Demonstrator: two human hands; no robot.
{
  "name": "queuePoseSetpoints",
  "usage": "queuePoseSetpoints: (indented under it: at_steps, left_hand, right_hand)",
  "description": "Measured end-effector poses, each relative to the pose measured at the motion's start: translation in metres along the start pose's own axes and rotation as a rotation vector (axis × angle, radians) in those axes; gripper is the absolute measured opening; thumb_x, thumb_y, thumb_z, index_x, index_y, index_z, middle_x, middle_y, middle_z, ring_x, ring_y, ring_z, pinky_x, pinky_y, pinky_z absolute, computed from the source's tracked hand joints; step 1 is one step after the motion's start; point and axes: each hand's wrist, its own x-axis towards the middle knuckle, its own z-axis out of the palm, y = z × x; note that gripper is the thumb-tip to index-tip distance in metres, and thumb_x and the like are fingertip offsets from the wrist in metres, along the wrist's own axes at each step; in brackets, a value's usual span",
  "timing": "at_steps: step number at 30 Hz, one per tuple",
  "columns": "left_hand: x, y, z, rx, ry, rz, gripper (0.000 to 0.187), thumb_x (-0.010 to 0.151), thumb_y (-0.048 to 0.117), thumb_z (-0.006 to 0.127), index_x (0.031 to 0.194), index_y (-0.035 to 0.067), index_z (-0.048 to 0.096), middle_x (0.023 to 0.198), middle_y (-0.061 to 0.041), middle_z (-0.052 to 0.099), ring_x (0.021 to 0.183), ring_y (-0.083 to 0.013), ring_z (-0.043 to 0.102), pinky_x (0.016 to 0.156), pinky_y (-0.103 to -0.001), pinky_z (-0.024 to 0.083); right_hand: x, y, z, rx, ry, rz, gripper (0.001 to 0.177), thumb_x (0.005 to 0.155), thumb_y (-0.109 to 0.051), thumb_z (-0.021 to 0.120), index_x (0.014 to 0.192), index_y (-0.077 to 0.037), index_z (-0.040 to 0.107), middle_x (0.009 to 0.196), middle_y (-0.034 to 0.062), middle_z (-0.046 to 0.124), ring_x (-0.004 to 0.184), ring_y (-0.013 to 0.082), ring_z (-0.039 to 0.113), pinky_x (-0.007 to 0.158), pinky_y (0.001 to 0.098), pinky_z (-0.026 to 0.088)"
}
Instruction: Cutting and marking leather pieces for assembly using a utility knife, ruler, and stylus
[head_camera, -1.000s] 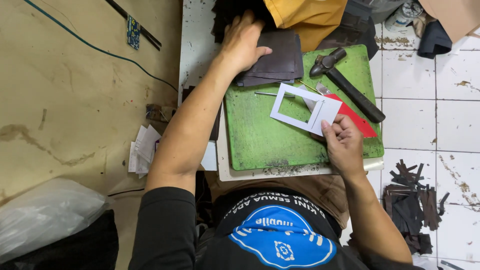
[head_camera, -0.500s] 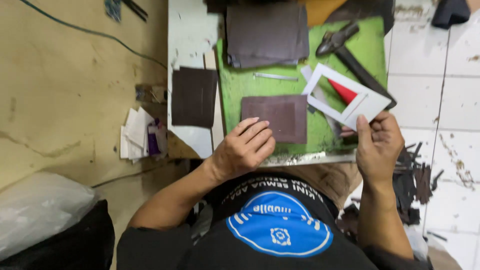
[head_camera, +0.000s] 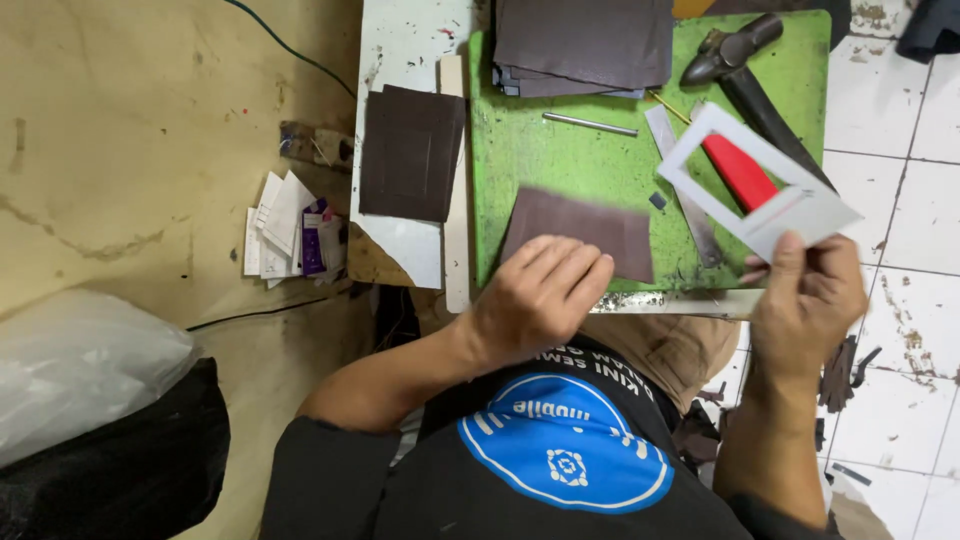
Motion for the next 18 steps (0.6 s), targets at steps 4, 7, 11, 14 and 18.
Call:
queuePoseSetpoints:
  at_steps: [4,7,11,14,18]
  left_hand:
    - [0.012,-0.014,-0.044,-0.198,0.005,-0.092,0.021,0.104,0.007,0.071,0.123,0.0,0.066,0.107,-0.017,0.072,0.09,-0.0286,0.071,0.077,-0.041,0.062]
    - [0.013,-0.052,-0.014,-0.431,-0.11,-0.168,0.022,0.099,-0.004,0.068,0.121,-0.004,0.063,0.103,-0.019,0.068,0.086,-0.0322,0.068,0.073,-0.042,0.06]
    - [0.008,-0.088,0.047,-0.661,-0.241,-0.291,0.013,0.095,-0.003,0.069,0.108,-0.003,0.069,0.095,-0.015,0.07,0.081,-0.0295,0.071,0.073,-0.039,0.061]
    - [0.009,-0.088,0.061,-0.732,-0.211,-0.307,0.014,0.096,-0.002,0.068,0.109,-0.003,0.068,0.099,-0.017,0.071,0.087,-0.0303,0.071,0.079,-0.038,0.06]
    - [0.002,-0.088,0.069,-0.735,-0.222,-0.321,0.018,0.094,-0.004,0.069,0.111,-0.006,0.069,0.102,-0.021,0.074,0.088,-0.0315,0.074,0.083,-0.037,0.065]
  right_hand:
    - [0.0,-0.001,-0.012,-0.025,0.198,-0.01,0.021,0.129,0.001,0.061,0.116,0.01,0.049,0.09,0.0229,0.055,0.073,0.0293,0.064,0.063,0.0351,0.053]
    - [0.004,-0.001,-0.016,-0.035,0.249,-0.075,0.029,0.129,-0.002,0.064,0.112,0.011,0.045,0.082,0.0195,0.046,0.072,0.0327,0.065,0.061,0.0381,0.053]
    - [0.007,-0.01,-0.014,-0.006,0.196,-0.063,0.018,0.128,0.001,0.059,0.123,0.016,0.051,0.093,0.0271,0.06,0.075,0.0311,0.064,0.068,0.037,0.056]
    - [0.003,-0.013,-0.011,0.039,0.136,0.032,0.023,0.128,0.002,0.059,0.114,0.013,0.045,0.081,0.0232,0.049,0.067,0.0349,0.064,0.063,0.04,0.057]
    - [0.006,-0.028,0.001,0.197,0.094,0.122,0.022,0.12,-0.007,0.063,0.123,0.012,0.054,0.093,0.0233,0.061,0.068,0.024,0.06,0.064,0.0306,0.053]
